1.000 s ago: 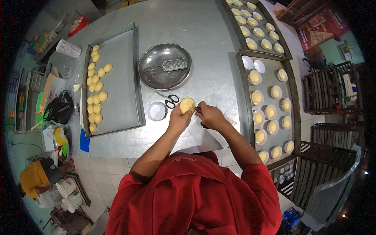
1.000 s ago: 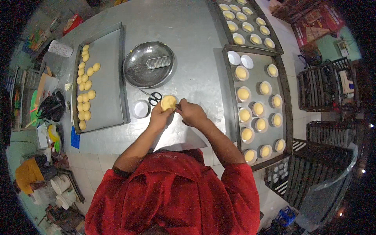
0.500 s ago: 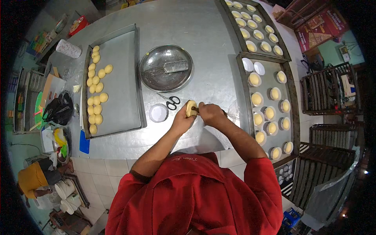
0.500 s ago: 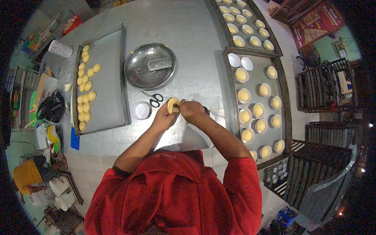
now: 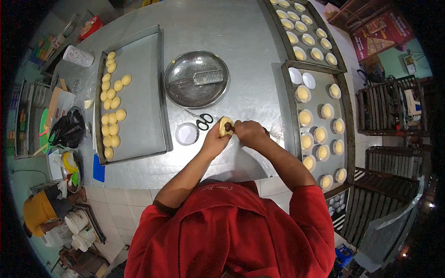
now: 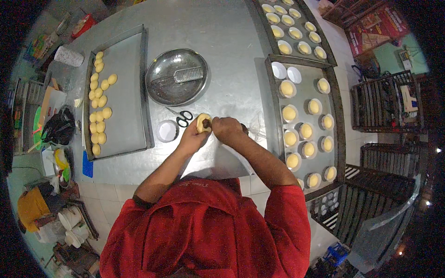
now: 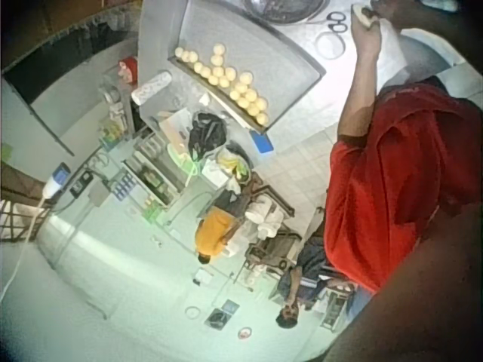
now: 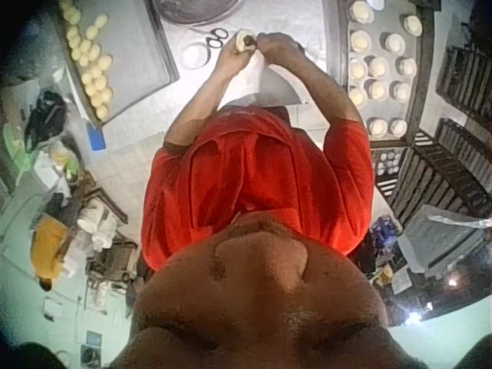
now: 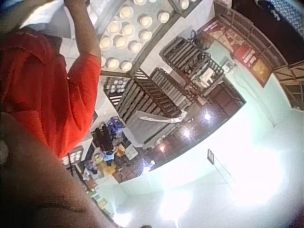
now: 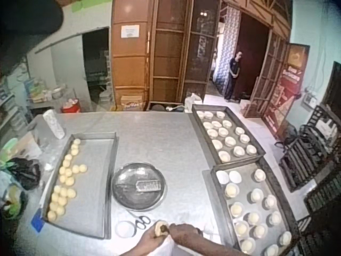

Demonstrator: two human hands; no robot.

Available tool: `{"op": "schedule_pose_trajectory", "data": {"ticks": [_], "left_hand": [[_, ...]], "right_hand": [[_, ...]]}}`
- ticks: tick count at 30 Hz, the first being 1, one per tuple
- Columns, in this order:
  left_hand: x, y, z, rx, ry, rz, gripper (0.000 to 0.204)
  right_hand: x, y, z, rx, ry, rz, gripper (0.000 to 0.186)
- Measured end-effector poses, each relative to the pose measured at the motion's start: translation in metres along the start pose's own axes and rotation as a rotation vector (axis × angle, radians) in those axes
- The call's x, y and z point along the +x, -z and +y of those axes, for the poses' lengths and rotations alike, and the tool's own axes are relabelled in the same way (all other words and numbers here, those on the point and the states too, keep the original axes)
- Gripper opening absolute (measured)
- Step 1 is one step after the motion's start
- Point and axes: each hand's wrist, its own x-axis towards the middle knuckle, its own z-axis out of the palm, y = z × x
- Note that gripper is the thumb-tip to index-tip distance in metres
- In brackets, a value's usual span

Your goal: Filling pieces of bread dough with chocolate, shaping them, and placing them on trays to be loaded into an oven.

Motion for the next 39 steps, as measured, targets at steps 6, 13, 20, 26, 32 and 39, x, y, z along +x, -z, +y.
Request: {"op": "schedule_pose_trajectory", "data": {"ticks": [6, 13, 20, 26, 32, 39], "left_hand": [[-0.001, 0.0, 0.009, -0.067, 0.038, -0.005, 0.048], [0.0, 0.004, 0.021, -0.487, 0.241, 0.047, 0.041], [-0.006, 0.017, 0.051, -0.887, 0.129, -0.018, 0.046], [-0.019, 0.022, 0.073, -0.85, 0.076, -0.09, 0.059], [-0.016, 0.025, 0.075, -0.828, 0.077, -0.09, 0.062], [-0.028, 0.029, 0.067, -0.841, 0.099, -0.033, 0.061]], "right_hand": [[0.008, 0.013, -0.015, -0.041, -0.149, -0.147, 0.018], [0.011, 0.016, -0.024, -0.336, -0.206, -0.283, 0.02], [0.029, 0.06, 0.036, 0.001, -0.261, -0.157, 0.033], [0.09, 0.102, 0.099, 0.499, -0.25, 0.455, 0.039], [0.173, 0.087, 0.145, 0.491, -0.193, 0.916, 0.039], [0.194, 0.02, 0.155, 0.099, -0.384, 0.898, 0.041]]}}
